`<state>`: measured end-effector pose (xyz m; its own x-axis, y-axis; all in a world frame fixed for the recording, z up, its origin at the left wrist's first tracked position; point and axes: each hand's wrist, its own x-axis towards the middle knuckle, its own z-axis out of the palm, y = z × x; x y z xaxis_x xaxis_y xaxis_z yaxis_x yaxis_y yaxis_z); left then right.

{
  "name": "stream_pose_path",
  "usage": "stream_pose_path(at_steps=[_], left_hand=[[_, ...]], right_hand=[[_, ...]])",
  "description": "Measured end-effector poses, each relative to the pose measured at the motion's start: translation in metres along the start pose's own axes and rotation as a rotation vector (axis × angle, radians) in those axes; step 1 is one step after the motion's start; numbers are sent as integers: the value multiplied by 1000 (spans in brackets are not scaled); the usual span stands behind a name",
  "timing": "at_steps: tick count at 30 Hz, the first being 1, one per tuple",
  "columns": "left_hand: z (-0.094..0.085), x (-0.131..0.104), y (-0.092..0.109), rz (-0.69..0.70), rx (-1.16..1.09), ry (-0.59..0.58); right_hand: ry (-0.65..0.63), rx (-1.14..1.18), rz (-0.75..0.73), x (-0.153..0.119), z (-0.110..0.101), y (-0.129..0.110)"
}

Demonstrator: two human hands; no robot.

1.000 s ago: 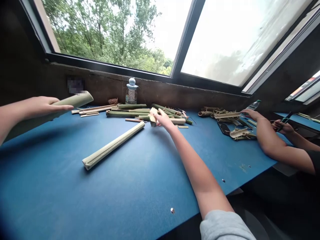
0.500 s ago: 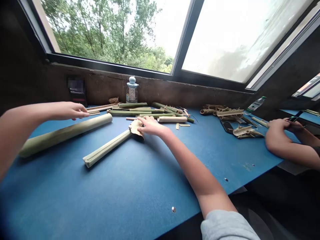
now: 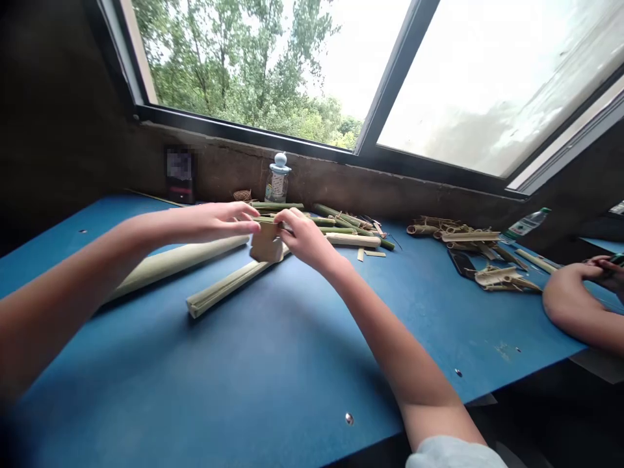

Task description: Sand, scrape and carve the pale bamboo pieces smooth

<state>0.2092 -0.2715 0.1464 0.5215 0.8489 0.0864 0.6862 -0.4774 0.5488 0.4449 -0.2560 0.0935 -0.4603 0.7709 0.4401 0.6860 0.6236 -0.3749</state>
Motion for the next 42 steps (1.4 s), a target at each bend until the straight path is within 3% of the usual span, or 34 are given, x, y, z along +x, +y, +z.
stream_pose_path(at_steps=[2, 4, 6, 9, 11, 15, 17, 26, 35, 39, 42], left_hand=[[9, 2, 4, 50, 38, -48], [10, 4, 6, 66, 102, 7], [5, 3, 6, 84, 115, 63], [-4, 1, 5, 103, 46, 54], [-8, -1, 5, 94, 29, 36], [-8, -2, 7, 80, 89, 44], [-10, -3, 7, 79, 95, 24], [-31, -19, 13, 92, 57, 17], [-46, -20, -5, 8, 23, -38], [-57, -32, 2, 10, -50, 5], [-79, -51, 9, 13, -192, 196]], right_hand=[[6, 108, -65, -4, 0, -20], [-19, 281, -62, -7, -1, -30], [-109, 481, 8, -9, -5, -31], [-201, 655, 71, -8, -10, -25], [-117, 541, -10, -6, -8, -21], [168, -19, -314, -5, 6, -18], [218, -130, -373, -6, 12, -18], [387, -296, -478, -1, 21, -22], [388, -267, -407, 12, 41, -45], [394, -207, -268, 14, 37, -11], [437, -153, -85, 8, 26, 38]])
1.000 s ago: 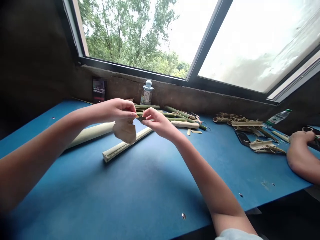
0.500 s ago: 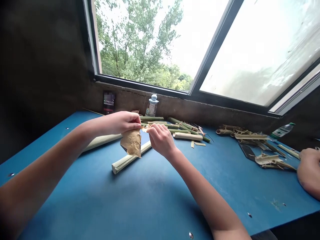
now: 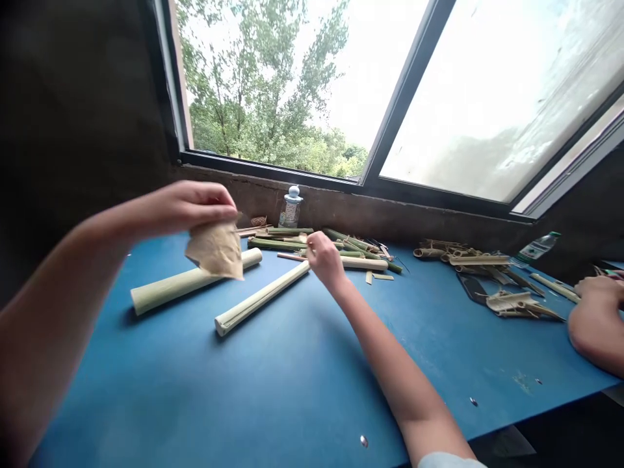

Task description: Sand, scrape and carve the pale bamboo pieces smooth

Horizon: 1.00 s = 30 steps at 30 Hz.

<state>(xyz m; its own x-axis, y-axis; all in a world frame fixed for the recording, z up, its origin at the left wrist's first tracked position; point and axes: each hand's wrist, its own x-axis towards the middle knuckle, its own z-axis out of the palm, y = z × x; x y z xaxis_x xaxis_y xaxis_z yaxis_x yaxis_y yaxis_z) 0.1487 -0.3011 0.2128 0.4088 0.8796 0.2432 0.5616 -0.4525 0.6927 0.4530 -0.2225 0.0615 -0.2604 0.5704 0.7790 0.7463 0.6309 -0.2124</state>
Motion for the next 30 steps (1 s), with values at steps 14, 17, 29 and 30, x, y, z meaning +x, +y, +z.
stream_pose_path(at_steps=[14, 17, 29, 30], left_hand=[[51, 41, -105, -409, 481, 218], [55, 25, -66, -258, 771, 192], [157, -91, -60, -168, 900, -277], [155, -90, -63, -180, 875, -282]], right_hand=[[-285, 118, 48, -47, 30, 26], [-322, 135, 31, -56, 42, 21], [-380, 244, 5, -64, 41, -14], [-405, 274, -49, -69, 40, -29]])
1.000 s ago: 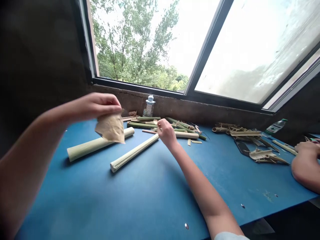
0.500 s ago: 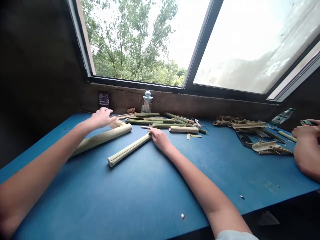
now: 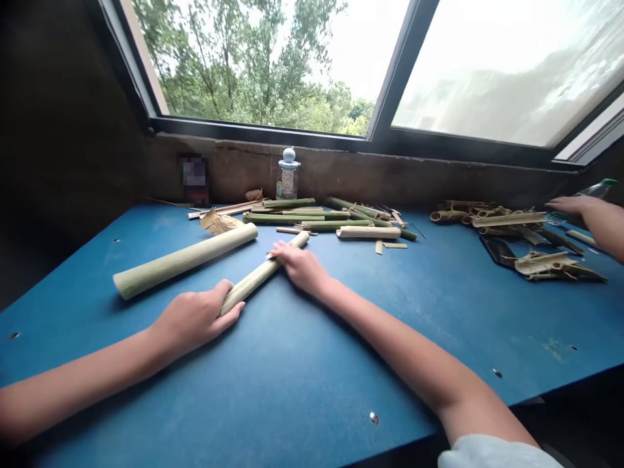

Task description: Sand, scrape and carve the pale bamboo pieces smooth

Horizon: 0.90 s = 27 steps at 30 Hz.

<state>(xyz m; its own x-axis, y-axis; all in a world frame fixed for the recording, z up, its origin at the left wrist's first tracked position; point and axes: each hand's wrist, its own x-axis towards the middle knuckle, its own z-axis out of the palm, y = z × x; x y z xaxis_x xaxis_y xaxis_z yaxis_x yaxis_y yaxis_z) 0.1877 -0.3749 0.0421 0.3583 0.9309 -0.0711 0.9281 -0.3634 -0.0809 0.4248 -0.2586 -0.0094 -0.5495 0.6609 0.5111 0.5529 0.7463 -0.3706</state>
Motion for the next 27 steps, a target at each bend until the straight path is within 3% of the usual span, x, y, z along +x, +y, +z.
stream_pose_path(at_steps=[4, 8, 13, 16, 20, 24, 27], left_hand=[[-4, 0, -10, -27, -118, -49], [-3, 0, -15, -58, -80, -105], [4, 7, -20, -45, -56, -106], [6, 9, -22, -57, -57, -129], [7, 11, -23, -43, -103, -139], [8, 11, -23, -48, -65, -138], [8, 11, -24, -37, -74, -125]], right_hand=[[-82, 17, -250, -7, 6, -32], [-8, -45, -171, -5, 3, -32], [-96, 38, -325, -8, 10, -49], [2, -62, -155, -8, 8, -56], [-83, 40, -385, -10, 6, -64], [12, -112, -219, -13, 5, -65], [-78, -34, -366, -14, 4, -63]])
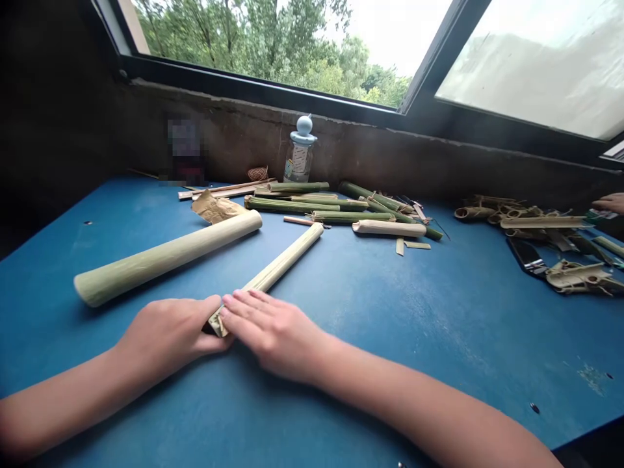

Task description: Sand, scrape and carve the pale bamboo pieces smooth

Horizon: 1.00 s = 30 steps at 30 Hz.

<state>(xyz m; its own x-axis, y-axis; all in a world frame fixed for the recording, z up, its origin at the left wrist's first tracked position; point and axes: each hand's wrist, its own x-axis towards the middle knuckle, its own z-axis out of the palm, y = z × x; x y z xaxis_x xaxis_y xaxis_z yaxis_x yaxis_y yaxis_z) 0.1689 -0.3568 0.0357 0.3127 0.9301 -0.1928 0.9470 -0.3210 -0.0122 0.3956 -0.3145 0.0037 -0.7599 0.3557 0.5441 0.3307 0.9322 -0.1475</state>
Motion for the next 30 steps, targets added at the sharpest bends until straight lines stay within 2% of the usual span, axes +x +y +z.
stream_pose_path(at_steps=[4, 7, 11, 14, 15, 17, 18, 21, 24, 25, 28, 30], left_hand=[[1, 0, -1, -5, 24, 7], [1, 0, -1, 22, 12, -5], [3, 1, -1, -22, 35, 9], [4, 1, -1, 0, 23, -18], [4, 2, -1, -7, 30, -24], [4, 2, -1, -24, 52, -23], [5, 2, -2, -10, 53, -24], [6, 3, -3, 26, 48, -29], [6, 2, -3, 11, 72, -4], [6, 2, -3, 27, 66, 2], [6, 0, -1, 47, 56, 23], [7, -1, -1, 22, 76, 44]], right_hand=[[72, -63, 153, 0, -1, 2], [-1, 72, -31, 2, -1, 2], [73, -11, 126, 4, -3, 3], [-9, 131, -36, 2, -4, 4], [-5, 163, -34, 1, -4, 6], [72, 113, 125, -1, -4, 10], [59, 110, 125, -1, -3, 12], [15, 122, -46, 0, -2, 17], [128, 42, 110, 4, -2, 16], [124, 47, 103, 5, -2, 15], [18, 127, -41, 5, -2, 11], [115, 47, 73, 5, -2, 9]])
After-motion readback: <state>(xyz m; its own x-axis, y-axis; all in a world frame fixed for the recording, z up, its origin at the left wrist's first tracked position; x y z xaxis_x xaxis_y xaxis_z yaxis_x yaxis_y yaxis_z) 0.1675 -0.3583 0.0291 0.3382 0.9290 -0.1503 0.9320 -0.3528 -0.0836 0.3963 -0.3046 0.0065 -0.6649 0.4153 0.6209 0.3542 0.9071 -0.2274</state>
